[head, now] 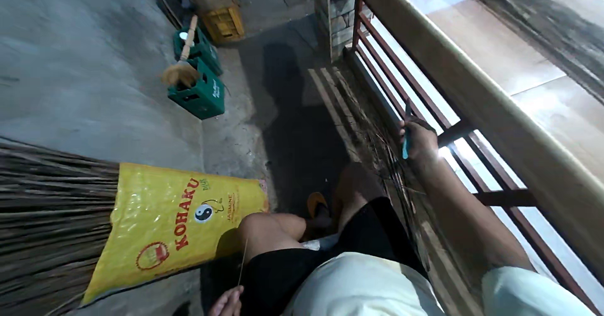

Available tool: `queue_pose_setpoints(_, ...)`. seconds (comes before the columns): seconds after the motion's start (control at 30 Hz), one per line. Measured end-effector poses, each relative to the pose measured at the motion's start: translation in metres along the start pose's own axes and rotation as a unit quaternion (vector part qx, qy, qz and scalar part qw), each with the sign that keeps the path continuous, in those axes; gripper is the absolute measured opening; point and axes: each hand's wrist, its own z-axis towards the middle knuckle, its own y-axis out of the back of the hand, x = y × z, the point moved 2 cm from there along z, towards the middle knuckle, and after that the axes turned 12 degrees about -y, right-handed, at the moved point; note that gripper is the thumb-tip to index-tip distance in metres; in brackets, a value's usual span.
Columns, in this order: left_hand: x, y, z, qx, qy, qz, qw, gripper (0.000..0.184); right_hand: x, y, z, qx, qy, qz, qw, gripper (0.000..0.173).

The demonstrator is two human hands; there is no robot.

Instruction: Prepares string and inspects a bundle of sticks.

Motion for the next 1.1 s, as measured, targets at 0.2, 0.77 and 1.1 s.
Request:
queue_pose_setpoints(0.2,-0.071,-0.100,0.034,0.053,-0.078,-0.073,0.993,0.023,-0.082,-0.055,-0.118,0.365,-0.092,-0.177,0.909,0.035)
queue_pose_setpoints(0.77,-0.045,-0.130,0.014,0.078,-0.095,-0.003,0.992,0.018,-0.091,-0.096,-0.103,0.299,-0.114,-0.117,0.940,0.021)
queue_pose_setpoints(1.1,-0.075,-0.152,0.027,0.070,-0.189,-0.062,0.978,0.016,-0.177,-0.088,-0.190,0.536,-0.236,-0.237,0.775,0.020)
